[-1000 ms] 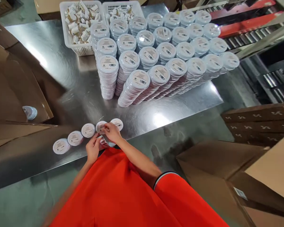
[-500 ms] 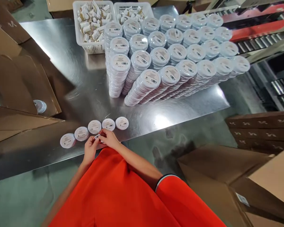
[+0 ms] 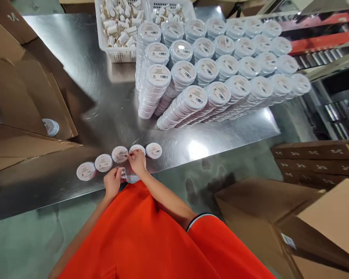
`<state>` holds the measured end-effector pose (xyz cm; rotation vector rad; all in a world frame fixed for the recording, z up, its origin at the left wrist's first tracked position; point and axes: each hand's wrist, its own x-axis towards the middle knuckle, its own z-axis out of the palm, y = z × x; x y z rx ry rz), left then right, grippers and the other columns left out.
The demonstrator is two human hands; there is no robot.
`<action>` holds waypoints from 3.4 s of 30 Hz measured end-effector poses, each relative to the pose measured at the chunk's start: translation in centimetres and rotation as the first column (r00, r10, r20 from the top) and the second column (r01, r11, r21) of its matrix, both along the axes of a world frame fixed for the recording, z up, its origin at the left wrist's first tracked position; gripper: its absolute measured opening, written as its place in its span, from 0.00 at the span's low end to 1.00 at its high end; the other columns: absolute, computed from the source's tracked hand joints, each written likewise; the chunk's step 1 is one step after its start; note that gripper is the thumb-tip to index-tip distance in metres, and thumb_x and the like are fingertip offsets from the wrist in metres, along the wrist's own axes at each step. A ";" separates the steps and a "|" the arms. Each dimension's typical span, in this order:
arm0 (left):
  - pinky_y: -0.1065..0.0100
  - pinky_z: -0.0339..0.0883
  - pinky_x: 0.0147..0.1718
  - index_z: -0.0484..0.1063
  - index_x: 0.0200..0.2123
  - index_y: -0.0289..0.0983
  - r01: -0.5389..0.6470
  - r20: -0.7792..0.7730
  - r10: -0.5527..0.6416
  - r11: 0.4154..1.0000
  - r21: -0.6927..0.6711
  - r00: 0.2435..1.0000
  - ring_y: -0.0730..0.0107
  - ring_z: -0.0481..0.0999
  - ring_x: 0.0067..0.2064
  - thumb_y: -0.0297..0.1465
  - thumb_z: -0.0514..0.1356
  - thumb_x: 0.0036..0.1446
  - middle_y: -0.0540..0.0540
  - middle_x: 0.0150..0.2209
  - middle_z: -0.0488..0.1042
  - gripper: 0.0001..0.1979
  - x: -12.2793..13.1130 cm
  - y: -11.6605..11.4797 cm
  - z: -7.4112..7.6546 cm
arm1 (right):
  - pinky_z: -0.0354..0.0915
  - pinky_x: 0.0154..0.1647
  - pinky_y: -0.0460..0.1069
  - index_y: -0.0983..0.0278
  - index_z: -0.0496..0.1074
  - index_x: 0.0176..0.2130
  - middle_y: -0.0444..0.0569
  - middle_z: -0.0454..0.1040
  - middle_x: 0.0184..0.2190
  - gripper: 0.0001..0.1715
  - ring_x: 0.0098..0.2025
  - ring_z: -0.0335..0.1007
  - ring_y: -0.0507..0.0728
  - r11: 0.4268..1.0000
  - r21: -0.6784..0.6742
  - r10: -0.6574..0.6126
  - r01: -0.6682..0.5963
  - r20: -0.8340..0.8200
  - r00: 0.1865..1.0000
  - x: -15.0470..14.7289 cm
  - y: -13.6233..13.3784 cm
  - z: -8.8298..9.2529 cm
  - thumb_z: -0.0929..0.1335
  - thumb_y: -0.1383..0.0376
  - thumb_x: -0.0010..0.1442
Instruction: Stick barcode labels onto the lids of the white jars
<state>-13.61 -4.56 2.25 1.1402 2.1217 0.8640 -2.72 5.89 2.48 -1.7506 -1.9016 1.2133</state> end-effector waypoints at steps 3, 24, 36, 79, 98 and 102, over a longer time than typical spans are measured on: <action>0.49 0.61 0.60 0.70 0.22 0.39 0.253 -0.153 -0.244 0.966 0.046 0.958 0.50 0.72 0.59 0.32 0.57 0.59 0.36 0.54 0.77 0.13 -0.7 0.5 -0.8 | 0.61 0.51 0.54 0.63 0.78 0.36 0.53 0.72 0.49 0.09 0.52 0.65 0.61 0.998 -0.058 0.019 -0.008 0.188 0.982 -1.4 1.0 0.1 0.67 0.63 0.62; 0.40 0.50 0.65 0.73 0.26 0.39 0.416 -0.240 -0.434 0.901 -0.126 0.868 0.49 0.69 0.62 0.25 0.55 0.59 0.37 0.56 0.75 0.12 -1.8 1.1 -1.5 | 0.57 0.50 0.57 0.63 0.77 0.40 0.56 0.71 0.48 0.13 0.51 0.62 0.64 0.992 0.003 0.109 -0.127 0.494 0.862 -4.1 0.7 -0.8 0.65 0.60 0.65; 0.36 0.45 0.65 0.72 0.24 0.40 0.337 -0.191 -0.349 0.937 -0.095 0.917 0.47 0.69 0.62 0.25 0.58 0.58 0.39 0.54 0.76 0.11 -1.5 1.2 -1.8 | 0.55 0.49 0.56 0.61 0.76 0.42 0.56 0.70 0.47 0.13 0.49 0.63 0.63 0.982 0.099 0.094 -0.162 0.490 0.867 -3.1 2.0 -1.7 0.69 0.57 0.63; 0.68 0.69 0.23 0.66 0.20 0.38 -0.205 0.420 0.204 0.978 -0.043 0.884 0.68 0.73 0.24 0.50 0.60 0.54 0.51 0.18 0.71 0.22 -8.0 -4.6 0.2 | 0.61 0.37 0.46 0.63 0.72 0.30 0.44 0.71 0.30 0.07 0.32 0.66 0.52 0.998 -0.056 -0.023 0.005 -0.324 0.946 -8.0 -7.9 -0.5 0.68 0.61 0.55; 0.43 0.54 0.64 0.72 0.23 0.39 0.439 -0.348 -0.462 0.886 -0.148 0.816 0.51 0.71 0.61 0.28 0.56 0.61 0.37 0.55 0.75 0.14 -9.5 -4.2 -0.8 | 0.57 0.49 0.54 0.61 0.78 0.40 0.53 0.71 0.49 0.12 0.52 0.62 0.63 0.990 -0.139 0.023 0.026 0.339 0.941 -11.1 -4.5 0.0 0.66 0.59 0.62; 0.41 0.52 0.65 0.72 0.23 0.38 0.435 -0.309 -0.450 0.892 -0.119 0.838 0.50 0.70 0.61 0.27 0.56 0.60 0.36 0.56 0.75 0.13 -9.5 -4.2 -0.8 | 0.57 0.49 0.55 0.61 0.77 0.41 0.54 0.70 0.51 0.13 0.53 0.61 0.64 0.993 -0.121 0.037 0.011 0.383 0.923 -11.3 -4.7 0.1 0.66 0.59 0.63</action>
